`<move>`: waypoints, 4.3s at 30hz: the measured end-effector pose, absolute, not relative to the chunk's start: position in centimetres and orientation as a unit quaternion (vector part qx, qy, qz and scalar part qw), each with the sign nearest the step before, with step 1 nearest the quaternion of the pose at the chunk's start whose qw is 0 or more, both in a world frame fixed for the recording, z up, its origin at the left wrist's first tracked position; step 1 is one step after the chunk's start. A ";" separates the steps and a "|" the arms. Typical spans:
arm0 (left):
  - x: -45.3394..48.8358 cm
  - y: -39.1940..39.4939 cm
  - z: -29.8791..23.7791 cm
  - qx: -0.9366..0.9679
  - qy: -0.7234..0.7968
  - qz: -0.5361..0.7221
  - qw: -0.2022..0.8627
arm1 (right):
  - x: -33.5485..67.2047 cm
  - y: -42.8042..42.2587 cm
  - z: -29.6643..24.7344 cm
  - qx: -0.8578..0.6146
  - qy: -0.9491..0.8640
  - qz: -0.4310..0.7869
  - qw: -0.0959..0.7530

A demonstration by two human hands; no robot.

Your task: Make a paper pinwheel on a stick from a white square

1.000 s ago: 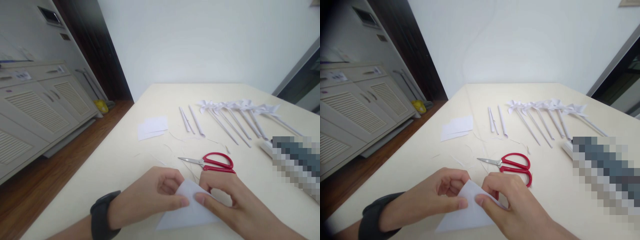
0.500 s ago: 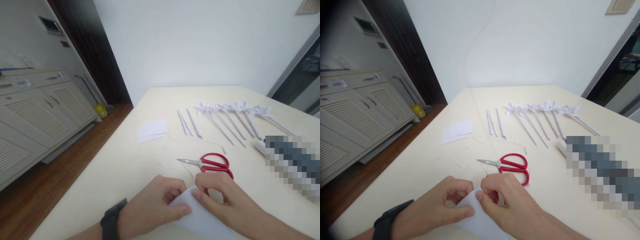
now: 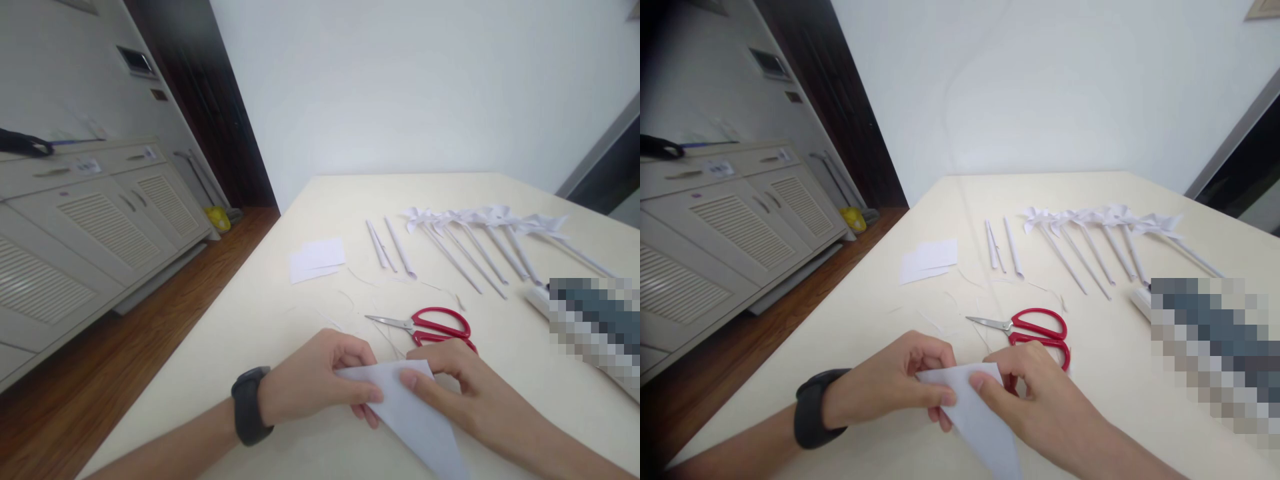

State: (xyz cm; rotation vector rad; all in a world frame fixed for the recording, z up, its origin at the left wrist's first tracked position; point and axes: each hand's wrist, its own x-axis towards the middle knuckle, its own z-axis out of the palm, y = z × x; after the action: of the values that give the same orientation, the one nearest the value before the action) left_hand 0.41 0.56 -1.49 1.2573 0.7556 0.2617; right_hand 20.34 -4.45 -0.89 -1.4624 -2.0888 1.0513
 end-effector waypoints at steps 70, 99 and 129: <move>1.0 0.7 -0.4 0.544 0.280 0.188 0.768 | 19.5 -5.6 -2.1 -0.564 -0.679 0.382 0.273; 1.0 0.5 -0.9 0.704 0.381 0.181 0.571 | 20.1 -4.9 -1.3 -0.537 -0.735 0.359 0.207; 1.2 -0.1 -0.4 0.745 0.371 0.063 0.550 | 20.8 -3.6 -0.9 -0.521 -0.649 0.474 0.288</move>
State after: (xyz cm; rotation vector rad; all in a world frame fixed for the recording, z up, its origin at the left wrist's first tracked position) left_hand 1.18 -0.12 -0.35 1.7639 0.8783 0.1498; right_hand 20.85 -3.61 -0.91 -1.3913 -1.7336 1.2660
